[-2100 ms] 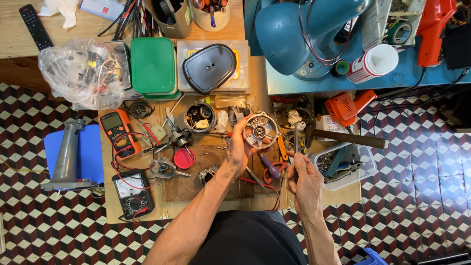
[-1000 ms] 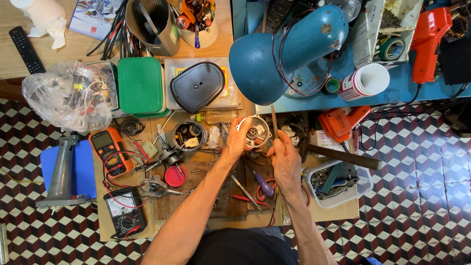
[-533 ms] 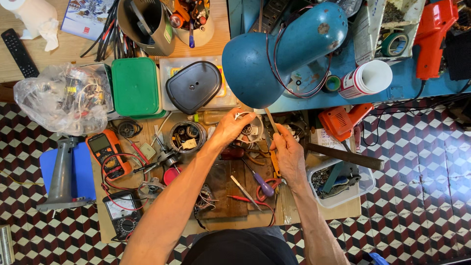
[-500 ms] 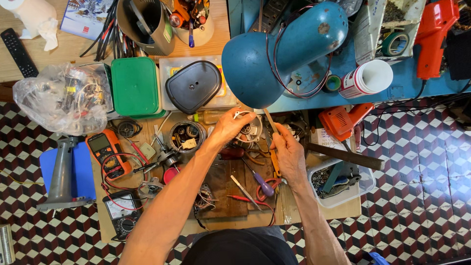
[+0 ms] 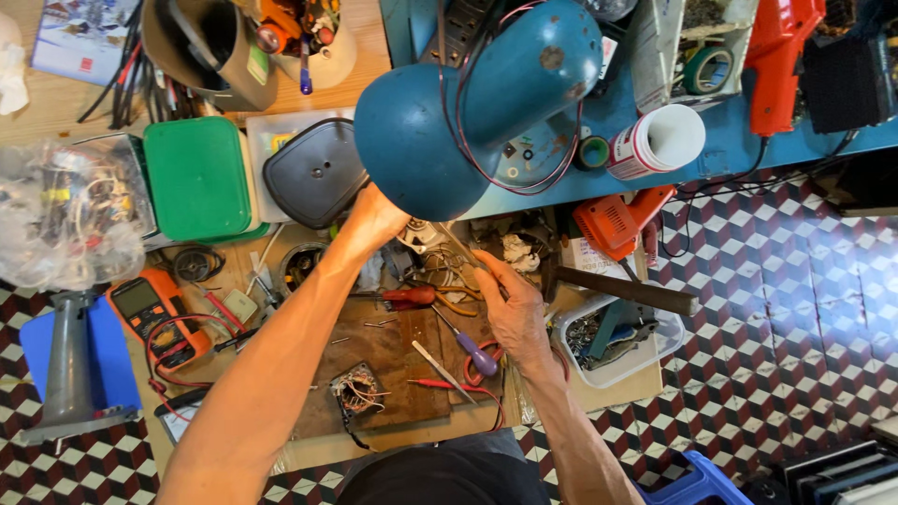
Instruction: The person disassembles a small motor or fan assembly on a cluttered workbench, using a screwdriver to remove screws and separate components. They handle the rotor, stator, and housing, then use a multimeter to test electrical continuity on the rotor windings.
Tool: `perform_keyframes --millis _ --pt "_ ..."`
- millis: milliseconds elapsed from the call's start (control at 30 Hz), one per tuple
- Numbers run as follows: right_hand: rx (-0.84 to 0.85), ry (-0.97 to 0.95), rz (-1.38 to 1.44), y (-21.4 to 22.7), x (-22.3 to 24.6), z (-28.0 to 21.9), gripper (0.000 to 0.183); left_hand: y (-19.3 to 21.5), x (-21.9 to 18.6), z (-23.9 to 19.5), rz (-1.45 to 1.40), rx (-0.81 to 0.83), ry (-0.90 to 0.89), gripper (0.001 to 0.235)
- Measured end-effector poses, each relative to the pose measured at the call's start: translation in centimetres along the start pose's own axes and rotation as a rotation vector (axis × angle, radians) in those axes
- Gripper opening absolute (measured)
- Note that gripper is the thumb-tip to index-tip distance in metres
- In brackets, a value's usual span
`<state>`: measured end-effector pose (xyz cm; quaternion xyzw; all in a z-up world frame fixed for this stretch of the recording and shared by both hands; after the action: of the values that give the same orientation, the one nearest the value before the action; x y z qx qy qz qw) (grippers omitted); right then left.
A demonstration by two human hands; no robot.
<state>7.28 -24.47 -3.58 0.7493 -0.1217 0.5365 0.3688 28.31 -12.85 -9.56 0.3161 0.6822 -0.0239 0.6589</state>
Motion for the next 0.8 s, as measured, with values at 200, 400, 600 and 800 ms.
perform_keyframes --millis 200,400,600,800 --pt "-0.025 0.049 -0.006 -0.5 -0.5 0.1 0.029 -1.4 -0.2 3.1 -0.188 0.066 0.13 0.045" --pt "-0.074 0.021 -0.136 -1.2 -1.1 -0.3 0.03 0.1 2.6 2.3 -0.22 -0.078 0.253 0.05" --pt "-0.151 0.114 -0.056 -1.5 0.3 -0.9 0.03 1.0 4.9 -1.3 -0.316 -0.117 0.458 0.055" --pt "-0.157 0.074 -0.049 -2.2 0.1 -1.0 0.031 1.0 5.9 -3.3 -0.408 -0.351 0.503 0.058"
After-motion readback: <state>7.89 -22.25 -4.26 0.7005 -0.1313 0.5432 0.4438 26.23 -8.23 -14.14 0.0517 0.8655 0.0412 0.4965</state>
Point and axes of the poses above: each hand's wrist, its own z-axis towards the middle knuckle, its own y-axis out of the back of the hand, x = y × z, the point moved 10 cm from there along z, towards the middle knuckle, and after that the axes turned 13 degrees about -x, right-handed, at the moved point
